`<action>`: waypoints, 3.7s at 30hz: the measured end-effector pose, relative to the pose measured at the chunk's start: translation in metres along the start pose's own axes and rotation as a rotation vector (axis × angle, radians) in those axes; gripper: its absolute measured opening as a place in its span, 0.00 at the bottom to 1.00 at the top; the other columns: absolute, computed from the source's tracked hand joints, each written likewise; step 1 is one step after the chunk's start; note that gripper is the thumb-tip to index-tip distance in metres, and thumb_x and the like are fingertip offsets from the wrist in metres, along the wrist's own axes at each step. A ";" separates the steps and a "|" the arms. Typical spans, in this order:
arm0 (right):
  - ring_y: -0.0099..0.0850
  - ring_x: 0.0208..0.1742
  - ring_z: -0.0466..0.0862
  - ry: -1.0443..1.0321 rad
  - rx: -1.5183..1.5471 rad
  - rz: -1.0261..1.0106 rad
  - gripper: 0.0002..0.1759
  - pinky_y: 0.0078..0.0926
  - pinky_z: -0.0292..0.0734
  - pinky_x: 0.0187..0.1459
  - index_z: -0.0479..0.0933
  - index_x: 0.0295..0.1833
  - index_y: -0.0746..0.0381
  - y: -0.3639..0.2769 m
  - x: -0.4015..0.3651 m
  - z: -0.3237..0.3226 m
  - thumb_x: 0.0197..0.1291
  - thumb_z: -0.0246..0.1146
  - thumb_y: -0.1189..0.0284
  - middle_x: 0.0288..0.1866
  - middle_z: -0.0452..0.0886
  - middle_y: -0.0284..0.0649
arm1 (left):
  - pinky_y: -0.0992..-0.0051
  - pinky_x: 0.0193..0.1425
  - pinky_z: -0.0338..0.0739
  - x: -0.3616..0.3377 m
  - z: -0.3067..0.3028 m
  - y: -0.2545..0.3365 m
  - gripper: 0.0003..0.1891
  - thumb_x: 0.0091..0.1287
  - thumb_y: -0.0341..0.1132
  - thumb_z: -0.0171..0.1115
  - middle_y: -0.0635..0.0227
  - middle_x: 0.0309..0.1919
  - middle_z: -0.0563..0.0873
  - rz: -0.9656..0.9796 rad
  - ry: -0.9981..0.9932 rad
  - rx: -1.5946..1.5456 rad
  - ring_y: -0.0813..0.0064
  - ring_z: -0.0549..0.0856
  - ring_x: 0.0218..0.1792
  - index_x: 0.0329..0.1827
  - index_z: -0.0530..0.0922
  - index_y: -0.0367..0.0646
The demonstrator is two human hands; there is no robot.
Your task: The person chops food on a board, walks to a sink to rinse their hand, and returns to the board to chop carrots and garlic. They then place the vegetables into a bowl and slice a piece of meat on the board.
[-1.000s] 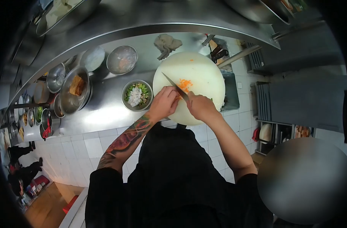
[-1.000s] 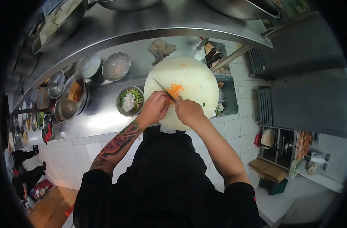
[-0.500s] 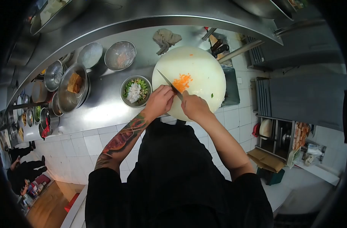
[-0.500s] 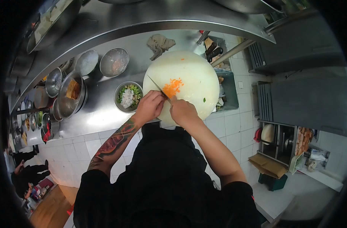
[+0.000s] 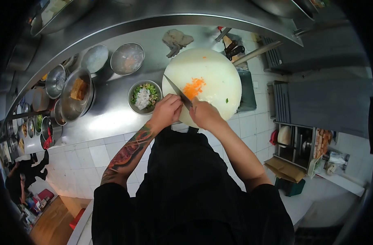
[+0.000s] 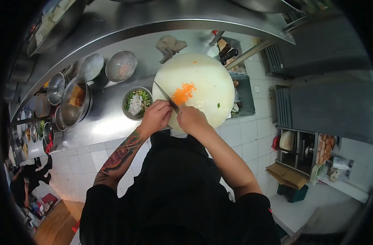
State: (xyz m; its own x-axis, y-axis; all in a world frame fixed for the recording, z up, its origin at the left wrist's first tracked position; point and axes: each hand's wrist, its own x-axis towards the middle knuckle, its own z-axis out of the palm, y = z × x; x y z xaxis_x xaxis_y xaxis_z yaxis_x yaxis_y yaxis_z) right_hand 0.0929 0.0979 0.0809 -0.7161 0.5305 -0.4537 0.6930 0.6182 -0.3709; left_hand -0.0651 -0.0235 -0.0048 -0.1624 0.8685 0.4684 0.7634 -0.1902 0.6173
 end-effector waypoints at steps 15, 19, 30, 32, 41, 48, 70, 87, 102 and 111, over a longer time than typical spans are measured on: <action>0.52 0.36 0.90 0.294 -0.012 -0.138 0.26 0.50 0.84 0.37 0.72 0.61 0.52 0.085 -0.085 -0.036 0.61 0.76 0.68 0.33 0.89 0.46 | 0.31 0.87 0.34 0.022 -0.020 0.033 0.41 0.78 0.57 0.58 0.59 0.88 0.62 -0.129 -0.319 0.283 0.49 0.49 0.90 0.86 0.63 0.38; 0.55 0.42 0.90 0.537 0.074 -0.069 0.23 0.50 0.86 0.44 0.81 0.67 0.53 0.127 -0.020 -0.047 0.68 0.69 0.66 0.41 0.90 0.52 | 0.30 0.86 0.34 0.006 -0.001 0.030 0.51 0.76 0.59 0.60 0.46 0.90 0.50 -0.239 -0.284 0.344 0.43 0.44 0.91 0.88 0.52 0.29; 0.54 0.44 0.91 0.331 -0.078 -0.087 0.26 0.50 0.87 0.48 0.81 0.70 0.53 0.073 -0.055 0.015 0.66 0.68 0.68 0.46 0.90 0.51 | 0.34 0.88 0.39 -0.007 0.035 0.038 0.53 0.77 0.61 0.59 0.38 0.89 0.50 -0.274 -0.228 0.387 0.40 0.47 0.90 0.86 0.51 0.22; 0.53 0.44 0.91 0.336 -0.047 -0.085 0.26 0.50 0.87 0.48 0.81 0.70 0.53 0.069 -0.063 0.018 0.66 0.68 0.70 0.44 0.90 0.50 | 0.35 0.88 0.39 -0.006 0.034 0.038 0.52 0.78 0.60 0.58 0.37 0.89 0.50 -0.257 -0.238 0.377 0.39 0.47 0.90 0.87 0.50 0.22; 0.22 0.13 0.71 -0.005 1.114 0.239 0.15 0.25 0.65 0.15 0.74 0.45 0.62 0.127 -0.073 0.020 0.82 0.59 0.62 0.24 0.73 0.34 | 0.47 0.90 0.47 0.041 0.032 0.003 0.47 0.79 0.54 0.61 0.36 0.86 0.57 -0.197 -0.129 0.140 0.40 0.54 0.88 0.84 0.55 0.22; 0.25 0.12 0.72 0.139 1.333 0.214 0.14 0.28 0.66 0.14 0.74 0.52 0.62 0.015 -0.040 0.088 0.84 0.56 0.61 0.23 0.73 0.35 | 0.48 0.89 0.54 0.049 0.065 0.012 0.35 0.80 0.45 0.61 0.38 0.82 0.68 -0.211 -0.013 0.008 0.38 0.64 0.84 0.80 0.67 0.26; 0.51 0.43 0.90 0.665 -0.083 -0.098 0.28 0.46 0.86 0.45 0.80 0.75 0.53 0.133 -0.016 0.021 0.69 0.70 0.67 0.49 0.88 0.46 | 0.63 0.47 0.86 -0.123 -0.047 -0.087 0.28 0.73 0.48 0.71 0.52 0.44 0.91 -1.018 0.544 0.089 0.59 0.91 0.38 0.63 0.78 0.31; 0.36 0.35 0.86 0.105 0.293 -0.828 0.08 0.31 0.82 0.39 0.87 0.51 0.65 -0.160 -0.011 0.134 0.70 0.67 0.80 0.45 0.85 0.45 | 0.70 0.31 0.84 -0.421 -0.246 -0.018 0.10 0.70 0.32 0.61 0.63 0.26 0.85 -1.258 1.001 -0.202 0.75 0.87 0.30 0.38 0.81 0.32; 0.37 0.38 0.92 -0.935 0.791 -0.510 0.21 0.36 0.90 0.29 0.68 0.74 0.64 -0.796 0.070 0.404 0.80 0.54 0.73 0.53 0.87 0.49 | 0.74 0.40 0.90 -0.608 -0.522 -0.018 0.15 0.85 0.41 0.59 0.57 0.47 0.91 -1.164 1.523 -0.222 0.70 0.93 0.35 0.50 0.81 0.35; 0.41 0.41 0.93 -0.693 1.059 -0.446 0.19 0.36 0.91 0.31 0.69 0.70 0.68 -1.155 0.240 0.591 0.78 0.56 0.75 0.57 0.86 0.53 | 0.72 0.37 0.88 -0.759 -0.427 0.043 0.18 0.87 0.41 0.54 0.57 0.46 0.91 -1.722 1.696 -0.055 0.72 0.91 0.32 0.52 0.83 0.31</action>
State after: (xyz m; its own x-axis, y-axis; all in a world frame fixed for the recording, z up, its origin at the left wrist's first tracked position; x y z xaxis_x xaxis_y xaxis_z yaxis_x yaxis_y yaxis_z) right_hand -0.8296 -0.8317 -0.0786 -0.9248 -0.1936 -0.3274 0.3693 -0.2506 -0.8949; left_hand -0.1762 -0.8864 -0.0643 -0.5325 -0.7546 -0.3834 -0.5428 -0.0432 0.8388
